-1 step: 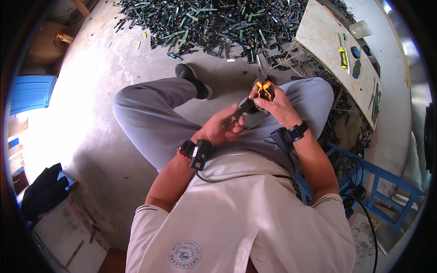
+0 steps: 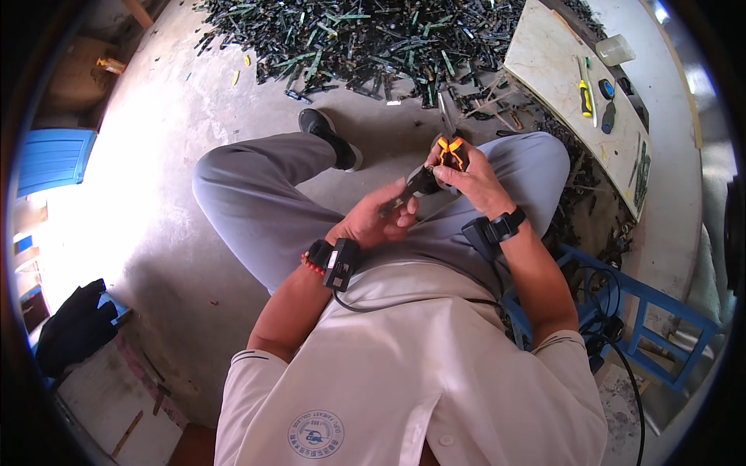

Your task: The person sits on the floor and uses pliers and a screwdriver to disassemble small electronic components. They repeatedly pick up items, use the pliers to pull off parts, and use the screwdriver to pry or unscrew components, dropping the pieces onto a large pile on the floor.

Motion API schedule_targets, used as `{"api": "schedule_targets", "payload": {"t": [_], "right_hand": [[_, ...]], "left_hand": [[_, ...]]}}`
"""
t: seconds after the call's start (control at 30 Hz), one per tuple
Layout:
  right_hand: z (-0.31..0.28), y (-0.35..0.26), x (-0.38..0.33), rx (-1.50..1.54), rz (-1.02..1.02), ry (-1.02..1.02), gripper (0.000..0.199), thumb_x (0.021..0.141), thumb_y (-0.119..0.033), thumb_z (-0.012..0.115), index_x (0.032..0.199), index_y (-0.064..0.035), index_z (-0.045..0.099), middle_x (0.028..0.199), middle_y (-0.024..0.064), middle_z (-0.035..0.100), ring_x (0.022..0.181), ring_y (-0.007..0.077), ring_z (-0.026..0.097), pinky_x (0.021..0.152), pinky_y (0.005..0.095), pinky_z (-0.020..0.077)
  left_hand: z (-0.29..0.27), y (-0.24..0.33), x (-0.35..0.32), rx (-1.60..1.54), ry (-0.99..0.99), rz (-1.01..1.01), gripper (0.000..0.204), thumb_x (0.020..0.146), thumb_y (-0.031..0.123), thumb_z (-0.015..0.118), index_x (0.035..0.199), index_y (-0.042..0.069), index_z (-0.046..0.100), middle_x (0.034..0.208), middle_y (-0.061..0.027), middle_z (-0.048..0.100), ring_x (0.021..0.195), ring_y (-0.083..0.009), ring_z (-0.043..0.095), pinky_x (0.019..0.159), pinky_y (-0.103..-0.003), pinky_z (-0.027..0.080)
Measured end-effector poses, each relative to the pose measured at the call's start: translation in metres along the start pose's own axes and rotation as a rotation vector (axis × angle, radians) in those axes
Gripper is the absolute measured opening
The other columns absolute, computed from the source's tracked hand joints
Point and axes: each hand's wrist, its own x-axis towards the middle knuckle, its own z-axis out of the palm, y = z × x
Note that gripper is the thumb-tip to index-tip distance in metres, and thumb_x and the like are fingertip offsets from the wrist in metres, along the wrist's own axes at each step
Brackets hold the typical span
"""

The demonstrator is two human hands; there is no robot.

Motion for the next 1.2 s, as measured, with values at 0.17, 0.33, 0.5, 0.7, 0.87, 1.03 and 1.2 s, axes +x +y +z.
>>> {"api": "schedule_targets", "payload": {"t": [0.17,0.33,0.5,0.7,0.87,1.03,1.2], "right_hand": [[0.001,-0.001,0.003,-0.026,-0.008,0.011,0.023,0.090,-0.012,0.063,0.111,-0.0049,0.056,0.102,0.0033,0.062,0.084,0.0105,0.056,0.074,0.0263,0.0484],[-0.001,-0.005,-0.009,0.070,0.116,0.074,0.023,0.095,-0.013,0.055,0.116,-0.0040,0.055,0.106,0.0050,0.063,0.093,0.0124,0.060,0.079,0.0272,0.0506],[-0.003,-0.029,-0.037,0.291,0.510,-0.099,0.028,0.097,-0.017,0.054,0.121,-0.0034,0.053,0.109,0.0119,0.066,0.096,0.0178,0.066,0.082,0.0319,0.0534],[0.018,-0.036,-0.064,0.447,0.670,-0.253,0.032,0.098,-0.025,0.053,0.120,-0.0016,0.055,0.108,0.0163,0.067,0.095,0.0241,0.068,0.063,0.0256,0.0528],[0.035,-0.045,-0.065,0.503,0.734,-0.256,0.033,0.098,-0.026,0.051,0.120,-0.0020,0.054,0.109,0.0152,0.066,0.097,0.0262,0.068,0.063,0.0266,0.0544],[0.042,-0.040,-0.062,0.591,0.749,-0.241,0.036,0.097,-0.030,0.051,0.119,-0.0019,0.056,0.110,0.0149,0.065,0.098,0.0268,0.067,0.064,0.0267,0.0549],[0.048,-0.037,-0.068,0.666,0.723,-0.220,0.040,0.095,-0.031,0.052,0.121,-0.0010,0.055,0.110,0.0155,0.065,0.099,0.0271,0.067,0.064,0.0279,0.0560]], "left_hand": [[0.004,0.000,0.001,0.071,0.035,0.039,0.042,0.094,0.054,0.057,0.086,0.012,0.057,0.067,0.0015,0.047,0.050,-0.0073,0.031,0.045,-0.022,0.023],[-0.003,-0.001,0.005,0.025,0.155,0.075,0.043,0.097,0.051,0.055,0.086,0.010,0.055,0.064,0.0018,0.044,0.048,-0.0078,0.032,0.043,-0.023,0.024],[-0.005,-0.003,0.008,0.152,0.245,0.126,0.043,0.098,0.049,0.054,0.087,0.007,0.055,0.063,0.0011,0.044,0.047,-0.0085,0.033,0.043,-0.025,0.027],[-0.009,-0.006,0.012,0.241,0.252,0.165,0.043,0.099,0.048,0.054,0.090,0.006,0.056,0.064,0.0006,0.045,0.047,-0.0086,0.033,0.043,-0.025,0.027],[-0.010,-0.003,0.011,0.237,0.202,0.159,0.043,0.100,0.048,0.051,0.092,0.006,0.056,0.064,0.0002,0.045,0.048,-0.0086,0.034,0.044,-0.025,0.027],[-0.003,-0.001,0.007,0.297,0.184,0.209,0.045,0.101,0.049,0.048,0.093,0.005,0.056,0.064,0.0003,0.045,0.048,-0.0087,0.035,0.045,-0.025,0.028],[-0.005,-0.002,0.008,0.297,0.189,0.212,0.046,0.101,0.051,0.048,0.092,0.006,0.058,0.063,0.0008,0.045,0.047,-0.0076,0.033,0.043,-0.023,0.025]]}}
